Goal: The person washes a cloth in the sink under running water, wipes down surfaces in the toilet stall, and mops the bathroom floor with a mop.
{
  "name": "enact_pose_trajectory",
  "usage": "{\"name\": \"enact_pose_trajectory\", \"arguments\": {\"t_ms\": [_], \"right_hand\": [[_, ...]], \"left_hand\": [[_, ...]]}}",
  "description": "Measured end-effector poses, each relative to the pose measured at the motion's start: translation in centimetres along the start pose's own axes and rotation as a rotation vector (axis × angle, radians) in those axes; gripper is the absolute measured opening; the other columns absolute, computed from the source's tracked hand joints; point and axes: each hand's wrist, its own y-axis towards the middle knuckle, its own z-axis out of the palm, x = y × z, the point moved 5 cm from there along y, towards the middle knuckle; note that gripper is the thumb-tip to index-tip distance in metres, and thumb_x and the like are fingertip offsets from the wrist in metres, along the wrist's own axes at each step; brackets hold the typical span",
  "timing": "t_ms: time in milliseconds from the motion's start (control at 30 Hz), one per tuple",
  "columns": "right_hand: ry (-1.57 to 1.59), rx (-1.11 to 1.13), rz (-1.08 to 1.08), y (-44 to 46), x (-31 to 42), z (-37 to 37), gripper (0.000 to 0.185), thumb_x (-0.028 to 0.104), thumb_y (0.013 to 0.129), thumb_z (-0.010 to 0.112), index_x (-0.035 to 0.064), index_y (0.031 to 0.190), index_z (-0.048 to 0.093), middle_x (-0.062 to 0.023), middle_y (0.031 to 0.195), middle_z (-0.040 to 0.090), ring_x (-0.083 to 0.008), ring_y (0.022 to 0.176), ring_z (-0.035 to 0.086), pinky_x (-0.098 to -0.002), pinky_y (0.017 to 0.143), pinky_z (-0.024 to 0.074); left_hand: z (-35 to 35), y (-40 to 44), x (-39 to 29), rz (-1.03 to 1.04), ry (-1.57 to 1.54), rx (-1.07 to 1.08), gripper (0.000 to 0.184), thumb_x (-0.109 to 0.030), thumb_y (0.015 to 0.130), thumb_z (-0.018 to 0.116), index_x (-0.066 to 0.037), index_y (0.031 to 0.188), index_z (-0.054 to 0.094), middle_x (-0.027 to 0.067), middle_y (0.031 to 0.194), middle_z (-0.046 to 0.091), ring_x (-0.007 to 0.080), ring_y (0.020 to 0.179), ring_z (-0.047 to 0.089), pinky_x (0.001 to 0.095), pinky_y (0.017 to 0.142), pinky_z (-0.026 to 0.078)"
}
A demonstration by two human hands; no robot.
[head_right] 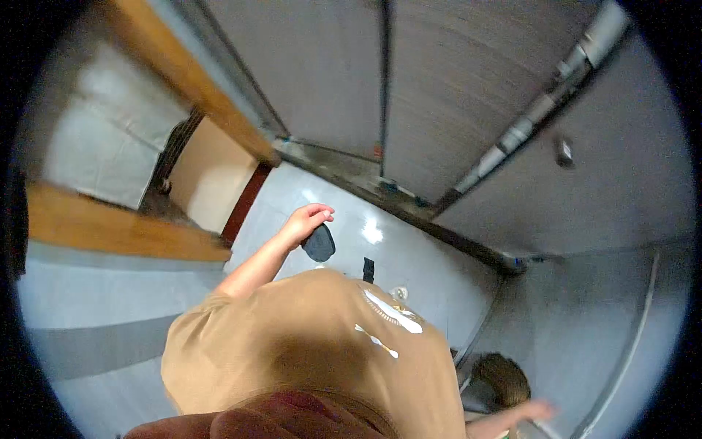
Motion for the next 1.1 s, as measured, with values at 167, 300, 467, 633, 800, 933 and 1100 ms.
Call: {"name": "enact_pose_trajectory", "arguments": {"t_ms": [167,300,467,633,800,933,1100], "right_hand": [[1.04,1.347,-0.386,-21.5,50.3,-8.8,0.031,0.012,0.08,0.051,0.0022,0.109,0.056,-0.0111,0.105,0.06,-0.0223,0.097,0.056,-0.0309,0.084,0.0419],[1.442,1.61,-1.627,-37.4,71.8,-32.2,0.03,0.016,0.082,0.054,0.013,0.112,0.056,-0.0119,0.107,0.055,-0.0222,0.1,0.053,-0.0314,0.082,0.044],[1.606,2.263,-1.75,-44.0,80.5,-49.3,0.053,0.02,0.081,0.059,0.0033,0.126,0.037,-0.0138,0.115,0.051,-0.0209,0.105,0.051,-0.0312,0.086,0.0427],[1.572,2.336,-1.849,-48.2,84.3,-54.9,0.047,0.014,0.08,0.06,0.0012,0.121,0.042,-0.0096,0.111,0.053,-0.0157,0.102,0.05,-0.028,0.087,0.0398],[1.322,2.582,-1.745,-52.7,92.1,-54.9,0.035,0.008,0.079,0.059,0.0007,0.112,0.051,-0.009,0.11,0.053,-0.0162,0.103,0.048,-0.0282,0.089,0.0378],[1.694,2.102,-2.078,-54.1,100.6,-56.7,0.034,0.005,0.078,0.058,0.0044,0.111,0.054,-0.0105,0.114,0.051,-0.0226,0.11,0.045,-0.0308,0.093,0.0356],[1.459,2.113,-2.31,-56.8,108.1,-64.4,0.03,0.016,0.082,0.056,0.0068,0.111,0.055,-0.0121,0.107,0.057,-0.0217,0.099,0.053,-0.0312,0.087,0.0401]], "left_hand": [[-15.7,-7.7,6.3,-0.073,-0.381,-0.335,0.028,-0.024,0.085,0.054,-0.001,0.101,0.056,0.0076,0.091,0.06,0.0135,0.085,0.056,0.0251,0.075,0.044],[-24.9,-13.4,9.0,0.043,-0.569,-0.587,0.025,-0.02,0.086,0.053,-0.001,0.101,0.054,0.0073,0.092,0.059,0.0138,0.085,0.056,0.0266,0.076,0.045],[-29.1,-16.2,7.6,0.163,-0.781,-0.612,0.029,-0.011,0.082,0.055,-0.003,0.11,0.049,0.0072,0.1,0.056,0.0146,0.094,0.054,0.0283,0.084,0.043],[-33.7,-17.1,7.6,0.308,-0.755,-0.645,0.045,0.004,0.074,0.055,-0.002,0.117,0.043,0.0084,0.112,0.05,0.0181,0.108,0.046,0.0314,0.093,0.036],[-40.6,-15.1,9.6,0.11,-0.699,-0.702,0.035,0.0,0.081,0.05,-0.001,0.116,0.045,0.0069,0.108,0.05,0.0133,0.095,0.05,0.0264,0.074,0.046],[-46.9,-13.1,9.1,-0.069,-0.35,-0.827,0.021,-0.008,0.086,0.049,-0.003,0.105,0.056,0.0025,0.088,0.057,0.0094,0.076,0.053,0.0221,0.059,0.046],[-56.4,-13.0,8.6,-0.099,-0.123,-1.023,0.024,-0.019,0.085,0.05,-0.005,0.103,0.057,0.0123,0.088,0.061,0.0191,0.08,0.057,0.0317,0.075,0.044]]}}
